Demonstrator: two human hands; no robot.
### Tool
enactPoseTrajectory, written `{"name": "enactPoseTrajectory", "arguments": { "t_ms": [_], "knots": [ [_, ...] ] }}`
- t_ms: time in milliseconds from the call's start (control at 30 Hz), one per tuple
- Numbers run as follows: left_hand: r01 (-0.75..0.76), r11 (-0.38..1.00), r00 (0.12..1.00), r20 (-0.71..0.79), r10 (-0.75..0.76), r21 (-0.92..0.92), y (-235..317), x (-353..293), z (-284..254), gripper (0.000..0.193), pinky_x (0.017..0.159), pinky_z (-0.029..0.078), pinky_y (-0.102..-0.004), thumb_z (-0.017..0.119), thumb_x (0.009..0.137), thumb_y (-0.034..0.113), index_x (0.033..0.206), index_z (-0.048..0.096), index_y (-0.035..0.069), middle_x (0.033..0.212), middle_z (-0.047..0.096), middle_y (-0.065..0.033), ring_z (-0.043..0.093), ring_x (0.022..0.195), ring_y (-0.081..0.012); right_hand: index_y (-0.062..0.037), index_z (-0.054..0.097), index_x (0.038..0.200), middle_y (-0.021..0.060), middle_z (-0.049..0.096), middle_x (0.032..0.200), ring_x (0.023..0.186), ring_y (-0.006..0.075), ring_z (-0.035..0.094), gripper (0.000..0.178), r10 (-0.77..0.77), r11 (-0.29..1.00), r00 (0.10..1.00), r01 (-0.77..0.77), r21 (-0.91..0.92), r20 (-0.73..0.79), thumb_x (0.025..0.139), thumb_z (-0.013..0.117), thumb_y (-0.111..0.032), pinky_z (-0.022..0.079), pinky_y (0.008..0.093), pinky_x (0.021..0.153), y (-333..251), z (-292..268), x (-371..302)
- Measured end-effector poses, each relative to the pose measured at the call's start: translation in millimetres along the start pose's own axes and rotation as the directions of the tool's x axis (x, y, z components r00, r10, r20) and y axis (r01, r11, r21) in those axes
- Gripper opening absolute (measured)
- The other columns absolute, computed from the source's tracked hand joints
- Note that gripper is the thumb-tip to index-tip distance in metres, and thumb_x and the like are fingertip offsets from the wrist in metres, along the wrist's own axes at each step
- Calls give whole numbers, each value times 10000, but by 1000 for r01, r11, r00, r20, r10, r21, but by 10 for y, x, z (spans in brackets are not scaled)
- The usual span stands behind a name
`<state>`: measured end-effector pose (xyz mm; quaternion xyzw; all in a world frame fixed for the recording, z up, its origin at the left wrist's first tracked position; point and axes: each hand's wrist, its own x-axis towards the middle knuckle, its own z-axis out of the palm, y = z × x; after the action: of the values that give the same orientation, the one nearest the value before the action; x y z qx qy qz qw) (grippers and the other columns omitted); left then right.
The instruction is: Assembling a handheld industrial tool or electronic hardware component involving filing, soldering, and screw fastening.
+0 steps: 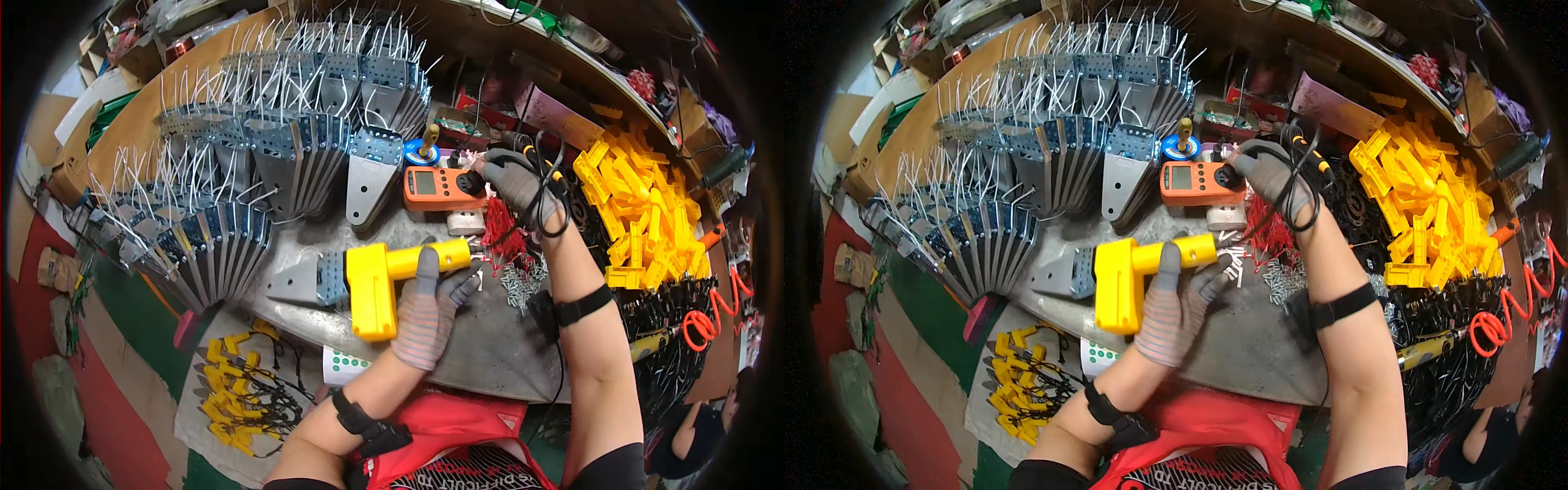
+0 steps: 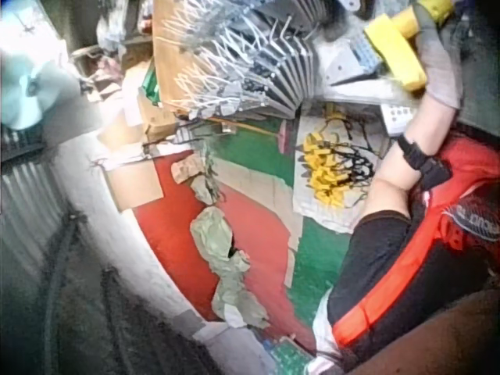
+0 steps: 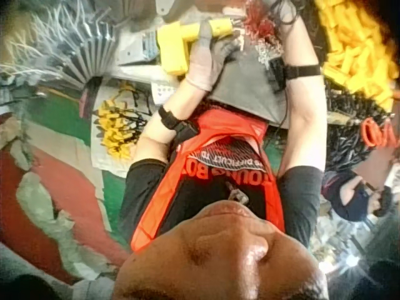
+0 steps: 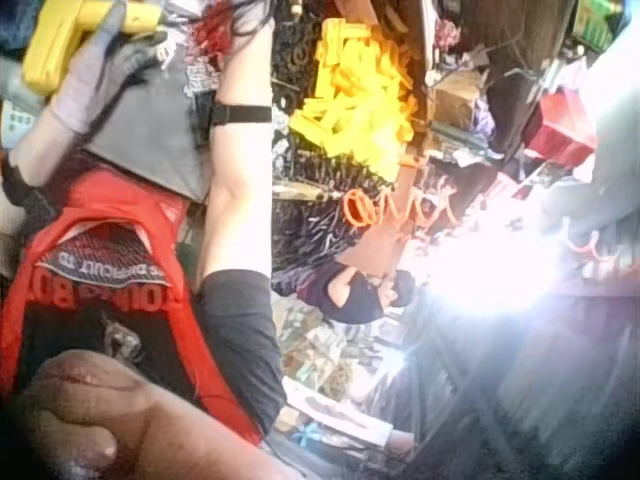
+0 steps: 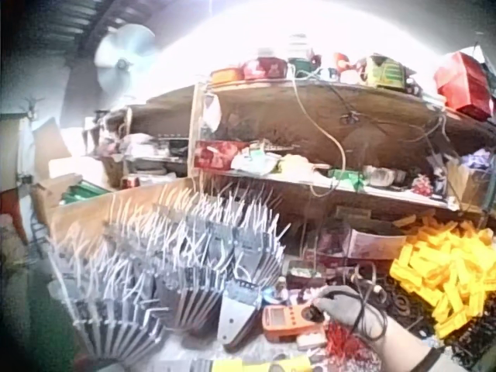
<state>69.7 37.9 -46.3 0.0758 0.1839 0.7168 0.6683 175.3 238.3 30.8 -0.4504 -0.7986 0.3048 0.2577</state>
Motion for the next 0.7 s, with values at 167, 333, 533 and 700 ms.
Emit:
{"name": "enactPoseTrajectory", "arguments": {
  "t_ms": [167, 333, 533, 700],
  "knots": [
    [-204, 547, 847, 427, -317, 812, 139, -414, 87, 469, 948, 500, -339, 550, 984, 295, 1369, 474, 39, 1197, 617, -92, 629, 1020, -192, -5, 646, 912, 79, 626, 825, 830, 176, 595, 267, -27, 999, 976, 36, -36, 216, 855, 608, -263, 475, 306, 804, -187, -15, 160],
    [97, 525, 650, 345, -676, 846, 579, -917, -162, 513, 928, 497, -322, 632, 919, 183, 1392, 471, 69, 1112, 690, -122, 662, 1014, -216, -14, 659, 910, 73, 659, 872, 868, 167, 627, 193, -219, 973, 891, 232, 16, 397, 816, 633, -180, 507, 315, 820, 135, -224, 432],
    [298, 462, 865, -33, -500, 835, 1258, -1240, -284, 456, 906, 502, -295, 633, 888, 102, 1327, 537, 23, 1143, 685, -113, 651, 1028, -163, -22, 610, 1002, 30, 633, 879, 842, 114, 586, 163, -265, 963, 937, 271, 7, 228, 904, 588, -151, 489, 267, 766, 120, 30, 241],
    [235, 533, 968, -246, -50, 813, 1268, -1468, -468, 233, 649, 482, -230, 649, 872, 208, 1001, 685, 16, 835, 694, -68, 612, 711, -102, -27, 624, 1071, 43, 653, 946, 856, 114, 606, 215, -104, 988, 990, 92, 125, 93, 928, 578, -182, 494, 256, 759, 380, 116, 60]
  ]
}}
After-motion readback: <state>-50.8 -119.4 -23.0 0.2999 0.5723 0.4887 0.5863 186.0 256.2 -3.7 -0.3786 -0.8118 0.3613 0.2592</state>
